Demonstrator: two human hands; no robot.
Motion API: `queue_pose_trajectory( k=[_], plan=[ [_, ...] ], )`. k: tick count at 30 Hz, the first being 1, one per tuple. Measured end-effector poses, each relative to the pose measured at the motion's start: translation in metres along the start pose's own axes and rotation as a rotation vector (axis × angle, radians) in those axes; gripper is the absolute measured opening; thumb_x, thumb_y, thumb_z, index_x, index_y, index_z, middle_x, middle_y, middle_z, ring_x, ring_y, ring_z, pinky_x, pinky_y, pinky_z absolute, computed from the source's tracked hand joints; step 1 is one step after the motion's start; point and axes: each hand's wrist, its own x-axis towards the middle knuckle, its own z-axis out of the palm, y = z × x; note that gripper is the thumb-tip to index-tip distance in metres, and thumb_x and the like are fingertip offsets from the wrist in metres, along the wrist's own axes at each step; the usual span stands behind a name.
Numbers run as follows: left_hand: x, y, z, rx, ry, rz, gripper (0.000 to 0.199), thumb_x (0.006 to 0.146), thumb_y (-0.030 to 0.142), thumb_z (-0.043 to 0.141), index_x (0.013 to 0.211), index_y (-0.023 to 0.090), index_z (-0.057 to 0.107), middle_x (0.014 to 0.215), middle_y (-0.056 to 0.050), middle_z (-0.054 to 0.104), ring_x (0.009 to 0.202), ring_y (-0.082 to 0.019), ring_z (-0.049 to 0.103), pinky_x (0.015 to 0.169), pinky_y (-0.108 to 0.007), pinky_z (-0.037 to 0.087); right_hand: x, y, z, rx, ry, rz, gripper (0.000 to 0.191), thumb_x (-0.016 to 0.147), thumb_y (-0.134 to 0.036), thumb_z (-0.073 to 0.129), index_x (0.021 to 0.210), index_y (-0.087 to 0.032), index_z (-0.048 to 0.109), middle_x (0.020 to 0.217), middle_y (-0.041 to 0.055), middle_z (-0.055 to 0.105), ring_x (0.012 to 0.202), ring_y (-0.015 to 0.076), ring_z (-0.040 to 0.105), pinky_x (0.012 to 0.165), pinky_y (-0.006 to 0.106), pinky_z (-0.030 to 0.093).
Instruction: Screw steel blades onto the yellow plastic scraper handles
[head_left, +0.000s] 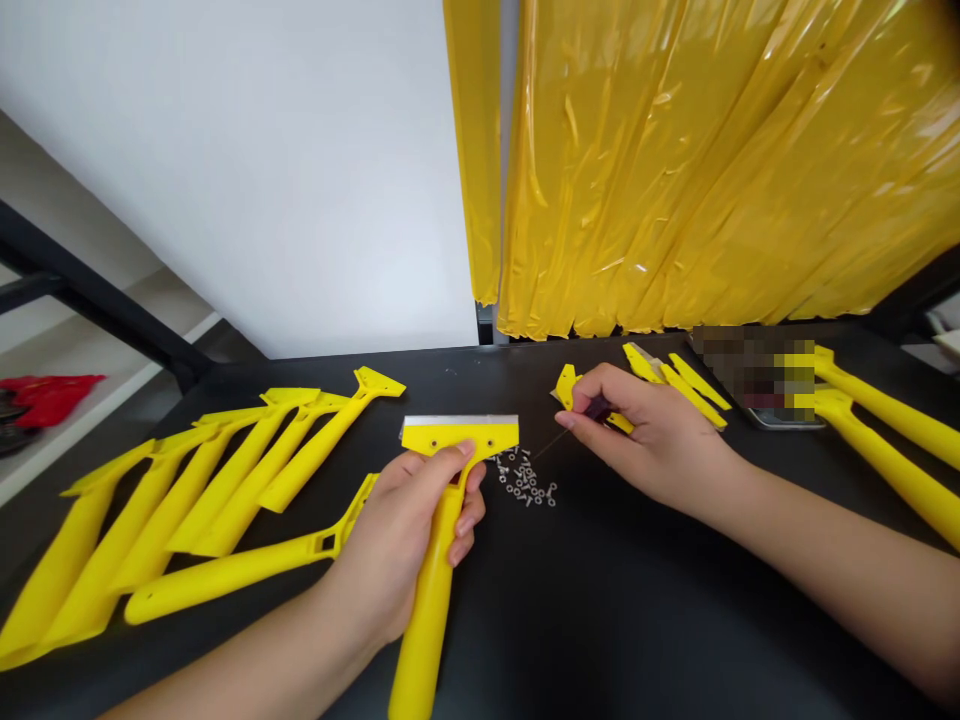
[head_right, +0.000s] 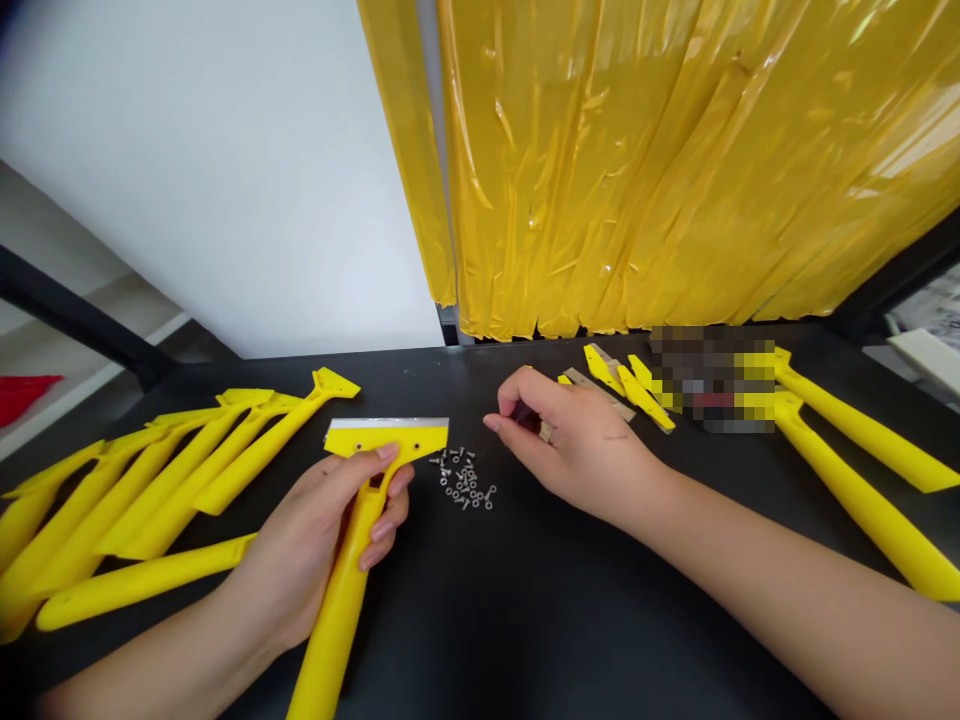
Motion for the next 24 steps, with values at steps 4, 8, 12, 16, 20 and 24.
queue_pose_trajectory(
  k=[4,8,12,16,20,24],
  plan=[
    [0.0007,-0.0012,-0.0014,0.041,-0.025,0.0,0.037,0.095,0.044,0.068,0.069,0.018,0.06,0.052,0.001,0.053,0.043,-0.009,0.042,0.044,-0.02,0.032,0.0007,0.0023,-0.0004,-0.026,0.01,-0.032,0.018,0.105,-0.04,0.061,0.095,-0.026,0.054,0.082,-0.0005,0.065,0.068,0.0158,0.056,0.065,0.031,0.043],
    [0.0014,-0.0026,-0.0028,0.062,-0.033,-0.006,0.038,0.096,0.046,0.065,0.07,0.018,0.06,0.046,0.002,0.049,0.043,-0.01,0.041,0.046,-0.021,0.032,0.0002,0.0026,0.0003,-0.017,0.028,-0.047,0.017,0.105,-0.04,0.061,0.096,-0.027,0.054,0.083,-0.0007,0.065,0.068,0.0154,0.056,0.065,0.03,0.043],
    [0.0017,-0.0026,-0.0027,0.048,-0.024,-0.009,0.039,0.097,0.046,0.065,0.07,0.019,0.06,0.048,0.002,0.05,0.043,-0.011,0.04,0.046,-0.022,0.031,-0.0005,0.0026,0.0013,-0.026,0.026,-0.04,0.017,0.105,-0.042,0.061,0.097,-0.027,0.055,0.085,0.0002,0.067,0.07,0.0162,0.058,0.066,0.031,0.044],
    [0.0026,-0.0019,-0.0019,0.029,-0.006,-0.018,0.038,0.096,0.045,0.067,0.069,0.019,0.059,0.049,0.002,0.05,0.044,-0.011,0.041,0.046,-0.022,0.032,-0.0006,0.0036,0.0005,-0.057,0.048,-0.037,0.018,0.105,-0.044,0.061,0.097,-0.028,0.056,0.082,0.0,0.067,0.067,0.0166,0.059,0.064,0.032,0.044],
    [0.0021,-0.0017,-0.0018,0.022,-0.019,-0.016,0.039,0.097,0.046,0.065,0.069,0.019,0.058,0.049,0.002,0.049,0.044,-0.011,0.04,0.045,-0.022,0.031,-0.0011,0.0036,-0.0015,-0.09,0.078,-0.074,0.016,0.104,-0.041,0.062,0.098,-0.028,0.058,0.084,0.0007,0.07,0.07,0.018,0.062,0.068,0.033,0.046],
    [0.0009,-0.0024,-0.002,0.023,-0.015,-0.02,0.038,0.097,0.044,0.066,0.069,0.019,0.059,0.049,0.002,0.049,0.044,-0.01,0.04,0.045,-0.021,0.032,-0.0019,0.0009,-0.0044,-0.112,0.068,-0.132,0.007,0.104,-0.033,0.061,0.1,-0.027,0.058,0.088,0.001,0.072,0.073,0.0174,0.064,0.07,0.033,0.046]
  ],
)
